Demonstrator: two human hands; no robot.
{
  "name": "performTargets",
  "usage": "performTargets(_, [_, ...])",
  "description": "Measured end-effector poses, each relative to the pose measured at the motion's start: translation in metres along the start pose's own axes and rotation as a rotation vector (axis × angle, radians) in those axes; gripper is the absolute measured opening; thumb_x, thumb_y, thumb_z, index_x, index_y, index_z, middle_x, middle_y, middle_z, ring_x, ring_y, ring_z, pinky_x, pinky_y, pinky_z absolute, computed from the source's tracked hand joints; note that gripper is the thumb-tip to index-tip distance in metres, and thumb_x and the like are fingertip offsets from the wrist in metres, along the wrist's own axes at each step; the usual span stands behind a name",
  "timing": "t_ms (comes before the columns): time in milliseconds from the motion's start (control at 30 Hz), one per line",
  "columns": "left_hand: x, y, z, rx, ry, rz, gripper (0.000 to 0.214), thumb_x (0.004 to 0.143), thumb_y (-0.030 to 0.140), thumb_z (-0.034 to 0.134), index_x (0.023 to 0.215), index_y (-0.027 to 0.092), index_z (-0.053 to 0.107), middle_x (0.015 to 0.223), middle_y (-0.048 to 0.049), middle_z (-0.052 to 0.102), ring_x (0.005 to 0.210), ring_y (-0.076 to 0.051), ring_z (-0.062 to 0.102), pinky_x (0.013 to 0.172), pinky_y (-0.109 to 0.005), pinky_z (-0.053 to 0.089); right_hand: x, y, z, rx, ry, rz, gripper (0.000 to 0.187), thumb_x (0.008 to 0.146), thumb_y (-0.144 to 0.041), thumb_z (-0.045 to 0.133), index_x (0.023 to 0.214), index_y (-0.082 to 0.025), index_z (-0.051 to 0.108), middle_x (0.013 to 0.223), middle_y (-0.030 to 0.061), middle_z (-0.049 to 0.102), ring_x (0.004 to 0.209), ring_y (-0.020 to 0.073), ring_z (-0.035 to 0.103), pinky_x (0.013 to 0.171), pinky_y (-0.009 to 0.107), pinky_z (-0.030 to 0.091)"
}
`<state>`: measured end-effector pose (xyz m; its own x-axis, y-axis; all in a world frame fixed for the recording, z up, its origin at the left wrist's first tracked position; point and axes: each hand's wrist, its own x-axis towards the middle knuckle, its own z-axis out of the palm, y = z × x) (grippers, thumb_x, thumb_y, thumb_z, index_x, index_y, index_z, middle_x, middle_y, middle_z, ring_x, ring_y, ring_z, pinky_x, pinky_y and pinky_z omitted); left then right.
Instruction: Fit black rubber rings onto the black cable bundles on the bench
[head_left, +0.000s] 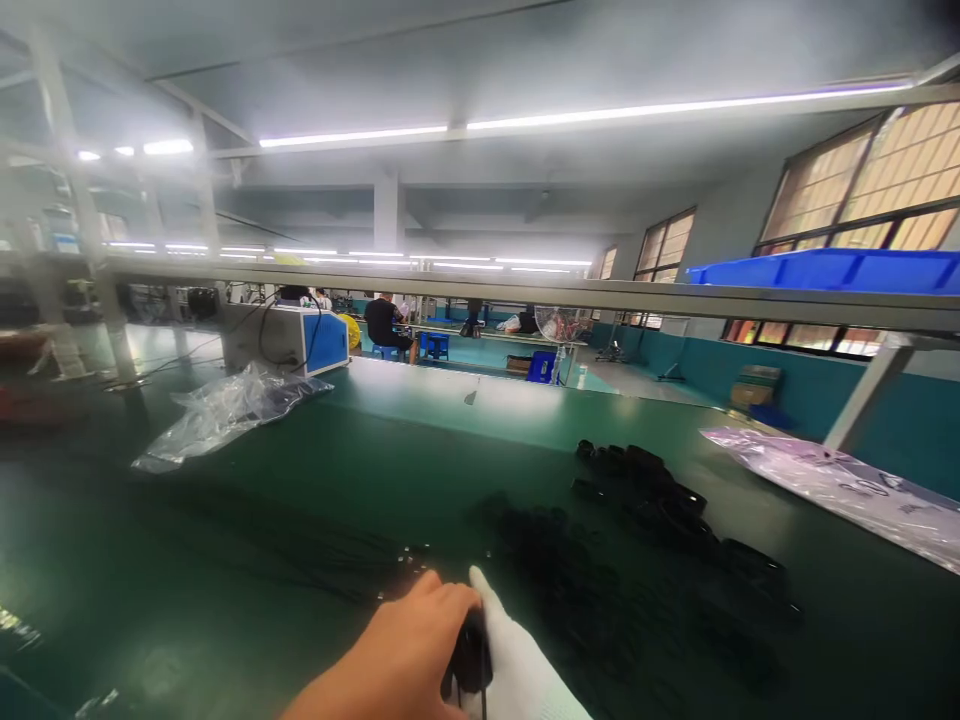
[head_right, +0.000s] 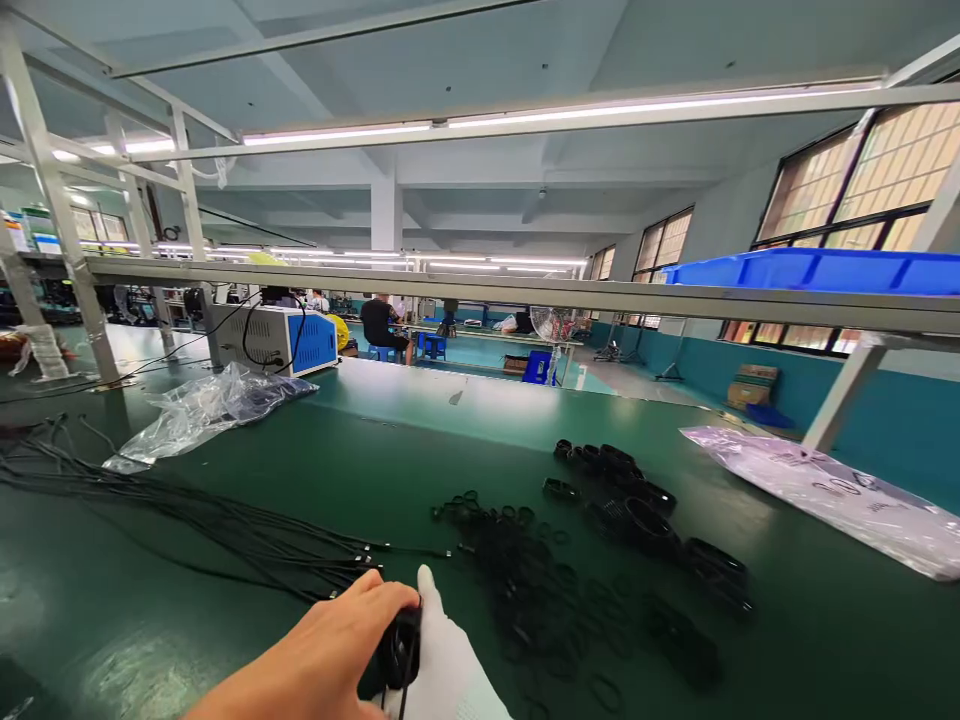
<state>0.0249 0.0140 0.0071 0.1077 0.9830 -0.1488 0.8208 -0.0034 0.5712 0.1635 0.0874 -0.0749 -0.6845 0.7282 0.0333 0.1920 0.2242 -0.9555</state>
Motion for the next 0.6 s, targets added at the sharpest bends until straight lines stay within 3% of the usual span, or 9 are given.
performTargets(100, [0.013, -0.020, 0.003, -0.029, -0.029, -0.008, 0.047, 0.051, 0.027, 0.075, 0.097, 0.020, 0.068, 0.095, -0.0082, 0.065, 0.085, -0.030, 0.057, 0.074, -0.040, 0.048, -0.006, -0.015, 0.002, -0.149, 0.080, 0.067, 0.072, 0.058, -0.017, 0.060, 0.129, -0.017, 0.048, 0.082, 0.0043, 0.065, 0.075, 0.0224, 0.062, 0.077, 0.035, 0.046])
performTargets(200, [0.025, -0.048, 0.005, -0.311, -0.175, 0.000, 0.022, 0.058, 0.028, 0.068, 0.078, 0.020, 0.071, 0.073, -0.0006, 0.068, 0.066, -0.020, 0.058, 0.061, -0.027, 0.045, -0.009, -0.034, 0.000, -0.235, 0.112, 0.064, 0.041, 0.058, -0.016, 0.058, 0.098, -0.019, 0.060, 0.074, 0.0002, 0.061, 0.069, 0.0170, 0.058, 0.066, 0.028, 0.044])
performTargets(267, [0.029, -0.057, 0.008, -0.434, -0.185, 0.013, 0.015, 0.066, 0.026, 0.057, 0.071, 0.020, 0.071, 0.066, 0.0016, 0.068, 0.063, -0.017, 0.058, 0.059, -0.024, 0.044, -0.011, -0.042, -0.005, -0.093, 0.048, 0.043, 0.024, 0.058, -0.015, 0.061, 0.081, -0.020, 0.059, 0.068, -0.0023, 0.056, 0.066, 0.0144, 0.053, 0.061, 0.025, 0.040])
performTargets(300, [0.029, -0.057, 0.011, -0.452, -0.158, 0.012, 0.016, 0.068, 0.024, 0.054, 0.067, 0.021, 0.070, 0.064, 0.0019, 0.068, 0.063, -0.016, 0.058, 0.060, -0.023, 0.044, -0.012, -0.043, -0.008, 0.009, -0.004, 0.034, 0.024, 0.056, -0.014, 0.064, 0.078, -0.021, 0.058, 0.069, -0.0026, 0.055, 0.066, 0.0139, 0.052, 0.060, 0.025, 0.039])
performTargets(400, [0.024, -0.046, 0.018, -0.497, -0.106, -0.027, 0.012, 0.062, 0.020, 0.054, 0.052, 0.021, 0.062, 0.054, 0.0020, 0.064, 0.055, -0.015, 0.056, 0.055, -0.024, 0.043, -0.012, -0.037, -0.012, 0.424, -0.171, -0.029, 0.039, 0.050, -0.015, 0.074, 0.084, -0.022, 0.056, 0.096, 0.0018, 0.059, 0.072, 0.0140, 0.055, 0.065, 0.028, 0.043])
performTargets(467, [0.021, -0.036, 0.018, -0.551, -0.107, -0.075, 0.011, 0.060, 0.020, 0.052, 0.050, 0.020, 0.057, 0.049, 0.0017, 0.059, 0.046, -0.014, 0.052, 0.048, -0.024, 0.041, -0.008, -0.028, -0.010, 0.642, -0.237, -0.090, 0.045, 0.049, -0.024, 0.080, 0.085, -0.023, 0.055, 0.111, 0.0047, 0.057, 0.063, 0.0108, 0.053, 0.059, 0.028, 0.043])
performTargets(533, [0.019, -0.028, 0.012, -0.670, -0.076, -0.116, 0.010, 0.062, 0.024, 0.050, 0.060, 0.019, 0.058, 0.051, 0.0012, 0.059, 0.043, -0.013, 0.050, 0.046, -0.025, 0.042, -0.003, -0.020, -0.005, 0.798, -0.295, -0.133, 0.049, 0.048, -0.029, 0.082, 0.087, -0.023, 0.053, 0.105, 0.0052, 0.060, 0.050, 0.0060, 0.046, 0.049, 0.024, 0.038])
performTargets(600, [0.018, -0.022, 0.004, -0.857, -0.012, -0.109, 0.014, 0.064, 0.026, 0.053, 0.071, 0.016, 0.059, 0.057, 0.0003, 0.061, 0.049, -0.013, 0.054, 0.051, -0.027, 0.046, 0.001, -0.013, -0.001, 0.852, -0.329, -0.160, 0.051, 0.049, -0.026, 0.082, 0.089, -0.023, 0.052, 0.083, 0.0011, 0.062, 0.042, 0.0040, 0.040, 0.043, 0.020, 0.032])
